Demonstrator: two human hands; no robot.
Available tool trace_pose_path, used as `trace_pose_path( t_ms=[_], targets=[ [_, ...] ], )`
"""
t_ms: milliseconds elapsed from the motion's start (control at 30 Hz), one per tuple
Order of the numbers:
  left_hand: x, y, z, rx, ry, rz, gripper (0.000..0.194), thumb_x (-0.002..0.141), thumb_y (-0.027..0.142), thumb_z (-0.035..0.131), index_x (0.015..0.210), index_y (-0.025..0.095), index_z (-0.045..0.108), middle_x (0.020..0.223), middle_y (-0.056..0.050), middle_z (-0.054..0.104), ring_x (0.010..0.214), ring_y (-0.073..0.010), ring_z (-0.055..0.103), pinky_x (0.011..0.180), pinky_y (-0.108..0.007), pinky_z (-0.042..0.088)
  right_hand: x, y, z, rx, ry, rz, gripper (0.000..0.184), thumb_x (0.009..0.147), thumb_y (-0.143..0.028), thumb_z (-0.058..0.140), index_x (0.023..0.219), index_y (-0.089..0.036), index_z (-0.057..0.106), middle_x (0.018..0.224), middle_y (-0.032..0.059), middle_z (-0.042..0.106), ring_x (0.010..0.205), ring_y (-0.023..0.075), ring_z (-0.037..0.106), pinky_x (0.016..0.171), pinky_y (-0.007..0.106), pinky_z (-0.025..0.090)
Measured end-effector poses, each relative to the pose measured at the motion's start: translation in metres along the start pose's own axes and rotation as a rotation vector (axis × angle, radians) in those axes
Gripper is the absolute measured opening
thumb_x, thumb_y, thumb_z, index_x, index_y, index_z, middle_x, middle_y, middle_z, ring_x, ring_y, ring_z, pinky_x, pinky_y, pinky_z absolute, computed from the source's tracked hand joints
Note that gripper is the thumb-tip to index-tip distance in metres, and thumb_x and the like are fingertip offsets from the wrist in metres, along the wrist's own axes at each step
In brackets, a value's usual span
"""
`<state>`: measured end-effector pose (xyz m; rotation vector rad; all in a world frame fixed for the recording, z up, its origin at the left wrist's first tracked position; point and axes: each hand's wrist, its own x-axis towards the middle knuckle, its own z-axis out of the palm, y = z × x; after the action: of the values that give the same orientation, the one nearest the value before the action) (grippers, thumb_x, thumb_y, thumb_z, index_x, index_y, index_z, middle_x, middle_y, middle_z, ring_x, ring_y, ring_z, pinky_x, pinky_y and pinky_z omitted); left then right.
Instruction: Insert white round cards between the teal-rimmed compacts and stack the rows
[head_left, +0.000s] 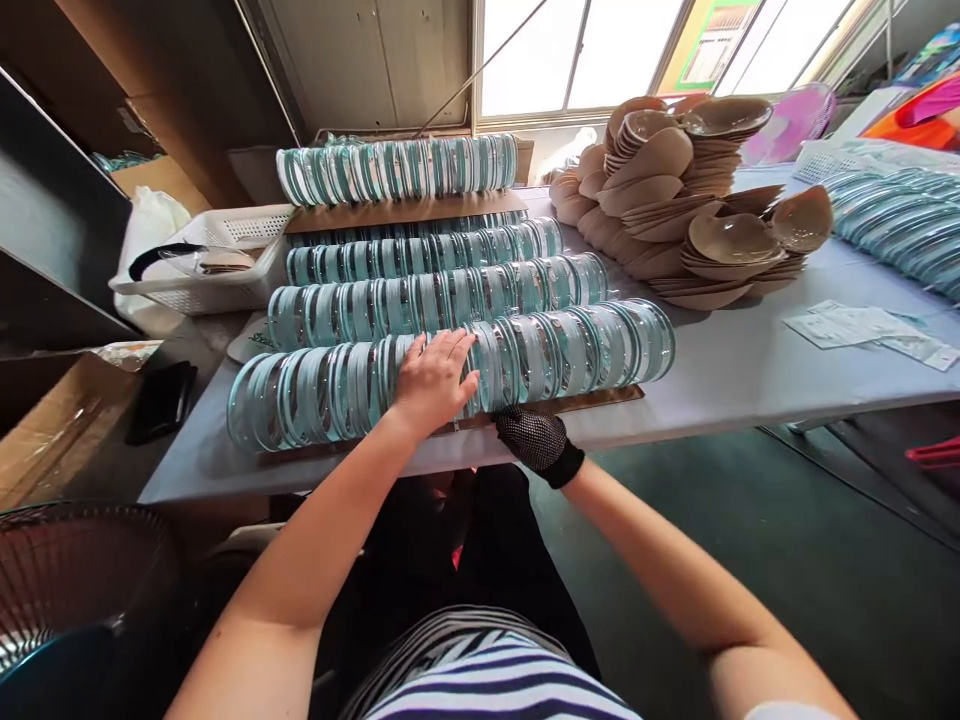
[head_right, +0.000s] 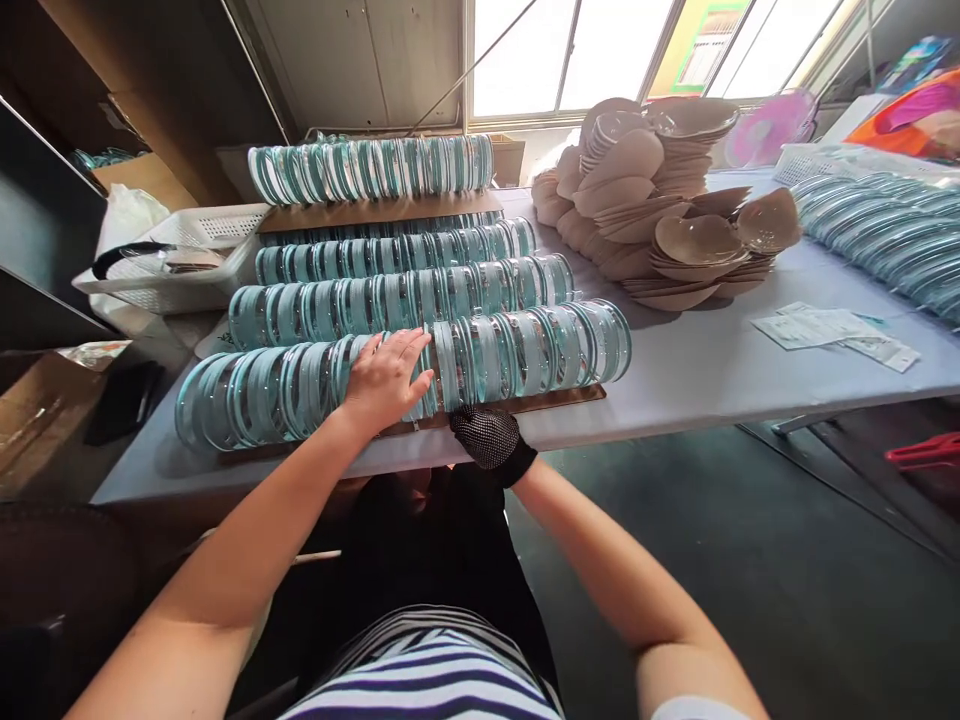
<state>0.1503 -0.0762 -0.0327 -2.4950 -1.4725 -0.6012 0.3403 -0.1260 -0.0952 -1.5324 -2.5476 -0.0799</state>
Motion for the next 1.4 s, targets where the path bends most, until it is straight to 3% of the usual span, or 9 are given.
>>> trace_pose_path(
  t_ms=[133, 300, 467, 633, 800, 933, 1100, 1233, 1400],
  targets=[
    [0.005, 0.004, -0.009, 0.01, -0.035, -0.015, 0.052, 0.094, 0.041, 0.044, 0.141, 0.019, 0.048, 0.15, -0.007, 0.047, 0.142, -0.0257, 0.037, 0.119, -0.048, 0.023, -0.009, 0.01, 0.003, 0.043, 0.02, -0.034, 0.031, 0.094, -0.028, 0.048, 0.111, -0.025, 0.074, 0.102, 0.0078, 0.074, 0.09, 0.0217, 0.069, 0.074, 0.03, 0.048],
    [0.031, 0.023, -0.008, -0.018, -0.066, 0.069, 0.062, 0.095, 0.046, 0.044, 0.149, 0.017, 0.038, 0.156, -0.007, 0.038, 0.147, -0.0251, 0.028, 0.12, -0.048, 0.022, 0.05, 0.068, -0.087, 0.003, 0.261, 0.218, 0.038, 0.098, -0.03, 0.039, 0.122, -0.023, 0.068, 0.113, 0.0083, 0.071, 0.101, 0.0201, 0.067, 0.086, 0.029, 0.047],
    [0.045, 0.037, 0.011, 0.028, -0.064, 0.103, 0.067, 0.092, 0.057, 0.043, 0.147, 0.018, 0.041, 0.15, -0.009, 0.047, 0.137, -0.026, 0.043, 0.115, -0.047, 0.031, 0.148, 0.098, -0.127, -0.128, -0.356, 0.11, 0.041, 0.083, -0.021, 0.057, 0.123, -0.017, 0.067, 0.116, 0.0114, 0.07, 0.103, 0.0233, 0.067, 0.082, 0.029, 0.049],
    [0.043, 0.035, 0.014, 0.027, -0.043, 0.091, 0.067, 0.09, 0.059, 0.045, 0.146, 0.02, 0.043, 0.148, -0.008, 0.049, 0.135, -0.0258, 0.045, 0.113, -0.045, 0.032, 0.184, 0.093, -0.121, -0.082, -0.506, -0.062, 0.041, 0.075, -0.012, 0.059, 0.114, -0.017, 0.071, 0.107, 0.0023, 0.074, 0.093, 0.0139, 0.067, 0.078, 0.02, 0.048],
    [0.043, 0.035, 0.013, 0.007, -0.05, 0.087, 0.068, 0.09, 0.057, 0.046, 0.146, 0.02, 0.042, 0.148, -0.007, 0.049, 0.134, -0.0254, 0.046, 0.113, -0.045, 0.033, 0.159, 0.094, -0.131, -0.12, -0.352, -0.06, 0.029, 0.074, -0.016, 0.061, 0.098, -0.013, 0.076, 0.094, 0.0078, 0.075, 0.087, 0.0196, 0.068, 0.074, 0.025, 0.046],
    [0.044, 0.036, 0.014, 0.006, -0.049, 0.08, 0.064, 0.09, 0.055, 0.047, 0.145, 0.022, 0.044, 0.149, -0.006, 0.048, 0.134, -0.0252, 0.046, 0.111, -0.045, 0.033, 0.098, 0.097, -0.119, 0.094, -0.135, -0.103, 0.024, 0.076, -0.016, 0.057, 0.091, -0.014, 0.076, 0.087, 0.0049, 0.075, 0.082, 0.0163, 0.068, 0.072, 0.022, 0.045],
    [0.042, 0.038, 0.014, -0.008, -0.046, 0.078, 0.064, 0.09, 0.053, 0.048, 0.145, 0.022, 0.044, 0.149, -0.006, 0.048, 0.135, -0.0256, 0.045, 0.111, -0.045, 0.033, 0.007, 0.07, -0.039, -0.012, -0.083, -0.048, 0.025, 0.087, -0.026, 0.054, 0.097, -0.017, 0.075, 0.097, 0.0106, 0.074, 0.079, 0.0217, 0.068, 0.066, 0.029, 0.045],
    [0.041, 0.036, 0.01, -0.011, -0.066, 0.061, 0.065, 0.089, 0.053, 0.051, 0.146, 0.024, 0.042, 0.149, -0.005, 0.048, 0.137, -0.027, 0.043, 0.112, -0.046, 0.032, -0.028, 0.051, 0.016, -0.033, 0.034, 0.064, 0.036, 0.097, -0.027, 0.041, 0.112, -0.022, 0.073, 0.114, 0.0106, 0.071, 0.099, 0.0227, 0.067, 0.08, 0.031, 0.047],
    [0.049, 0.04, 0.002, -0.022, -0.107, 0.119, 0.059, 0.091, 0.047, 0.051, 0.144, 0.022, 0.044, 0.152, -0.009, 0.044, 0.14, -0.0266, 0.039, 0.113, -0.045, 0.033, -0.017, 0.074, -0.029, 0.016, 0.098, 0.077, 0.034, 0.095, -0.032, 0.045, 0.111, -0.025, 0.073, 0.105, 0.0073, 0.074, 0.09, 0.0209, 0.068, 0.076, 0.028, 0.046]
  ],
)
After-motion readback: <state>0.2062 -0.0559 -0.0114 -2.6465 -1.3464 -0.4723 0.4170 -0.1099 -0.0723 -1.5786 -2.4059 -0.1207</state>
